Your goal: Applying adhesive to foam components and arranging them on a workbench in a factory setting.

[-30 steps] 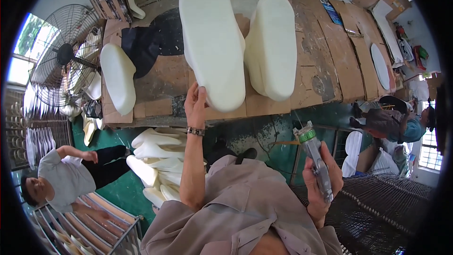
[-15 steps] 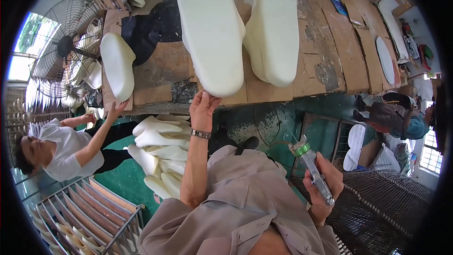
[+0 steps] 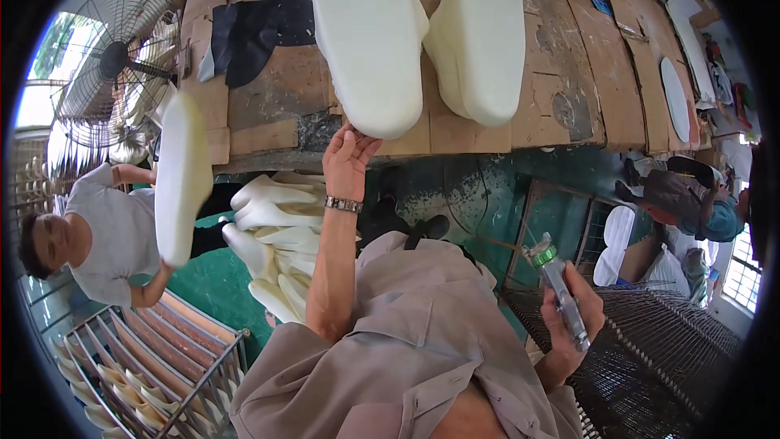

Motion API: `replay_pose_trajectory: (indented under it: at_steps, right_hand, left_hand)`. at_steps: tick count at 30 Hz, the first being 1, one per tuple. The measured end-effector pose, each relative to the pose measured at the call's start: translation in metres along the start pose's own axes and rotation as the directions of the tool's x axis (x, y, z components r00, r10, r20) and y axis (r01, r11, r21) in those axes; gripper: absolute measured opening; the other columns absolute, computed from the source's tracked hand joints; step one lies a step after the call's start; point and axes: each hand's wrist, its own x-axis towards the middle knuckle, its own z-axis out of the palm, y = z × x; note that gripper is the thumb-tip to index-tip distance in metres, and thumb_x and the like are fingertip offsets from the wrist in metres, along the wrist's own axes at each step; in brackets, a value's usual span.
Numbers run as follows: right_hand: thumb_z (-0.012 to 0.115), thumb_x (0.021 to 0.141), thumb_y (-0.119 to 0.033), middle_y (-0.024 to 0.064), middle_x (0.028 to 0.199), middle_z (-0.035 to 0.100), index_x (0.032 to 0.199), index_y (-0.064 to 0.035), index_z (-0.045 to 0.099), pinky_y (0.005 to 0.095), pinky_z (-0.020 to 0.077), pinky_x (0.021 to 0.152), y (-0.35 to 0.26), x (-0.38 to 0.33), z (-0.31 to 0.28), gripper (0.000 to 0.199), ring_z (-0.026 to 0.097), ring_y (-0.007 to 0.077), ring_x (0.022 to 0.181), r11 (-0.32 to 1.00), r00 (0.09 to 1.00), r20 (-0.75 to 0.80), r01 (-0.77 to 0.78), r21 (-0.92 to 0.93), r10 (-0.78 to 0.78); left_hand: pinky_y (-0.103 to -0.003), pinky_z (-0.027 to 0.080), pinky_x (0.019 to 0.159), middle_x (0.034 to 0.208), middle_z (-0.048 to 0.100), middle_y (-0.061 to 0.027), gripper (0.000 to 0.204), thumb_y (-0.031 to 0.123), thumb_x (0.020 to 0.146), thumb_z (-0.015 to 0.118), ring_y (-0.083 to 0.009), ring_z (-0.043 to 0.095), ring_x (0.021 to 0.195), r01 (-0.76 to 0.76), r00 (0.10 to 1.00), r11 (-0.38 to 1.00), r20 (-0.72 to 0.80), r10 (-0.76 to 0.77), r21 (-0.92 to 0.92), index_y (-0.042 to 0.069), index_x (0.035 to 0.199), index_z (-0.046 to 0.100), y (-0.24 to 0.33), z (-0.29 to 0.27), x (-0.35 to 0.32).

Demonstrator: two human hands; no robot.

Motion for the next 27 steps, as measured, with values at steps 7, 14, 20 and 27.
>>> replay_pose_trajectory:
  at_steps: [7,14,20,27]
  right_hand:
    - [0.076,0.086,-0.031,0.0087,0.081,0.068,0.123,0.0112,0.061,0.0251,0.0508,0.066,0.009,0.006,-0.015,0.058,0.063,0.0129,0.067,0.996,0.994,0.107,-0.012,0.086,0.003]
    - [0.074,0.084,-0.019,0.0138,0.085,0.068,0.126,0.0106,0.059,0.0287,0.052,0.071,-0.006,0.028,0.01,0.053,0.065,0.0182,0.073,0.973,0.996,-0.094,0.019,0.229,0.003]
    - [0.071,0.085,-0.01,0.0146,0.086,0.067,0.129,0.0102,0.057,0.028,0.0522,0.069,-0.008,0.054,0.026,0.051,0.065,0.0197,0.074,0.972,0.995,0.044,0.078,0.22,-0.09]
    - [0.07,0.085,-0.008,0.0136,0.087,0.068,0.13,0.0094,0.056,0.0278,0.0519,0.069,-0.025,0.083,0.061,0.05,0.065,0.0193,0.076,0.967,0.983,0.165,0.04,0.252,-0.084]
  left_hand:
    - [-0.043,0.055,0.094,0.111,0.066,-0.0116,0.023,0.02,0.103,0.052,-0.0247,0.066,0.104,0.033,0.999,0.999,0.031,-0.033,-0.014,0.001,0.115,0.057,0.006,-0.003,0.0]
    - [-0.037,0.056,0.088,0.111,0.065,-0.0067,0.02,0.014,0.098,0.061,-0.0178,0.066,0.099,-0.058,0.994,0.998,0.096,0.061,-0.036,0.004,0.114,0.054,0.014,0.026,-0.012]
    - [-0.036,0.059,0.08,0.109,0.063,-0.004,0.017,0.012,0.097,0.063,-0.0162,0.065,0.098,-0.193,0.964,0.976,0.165,0.208,-0.099,0.008,0.107,0.051,0.04,0.044,-0.013]
    - [-0.035,0.056,0.087,0.115,0.062,-0.0064,0.023,0.012,0.099,0.058,-0.0174,0.064,0.105,-0.011,0.993,1.0,0.116,0.01,0.015,0.007,0.119,0.049,0.041,0.049,-0.013]
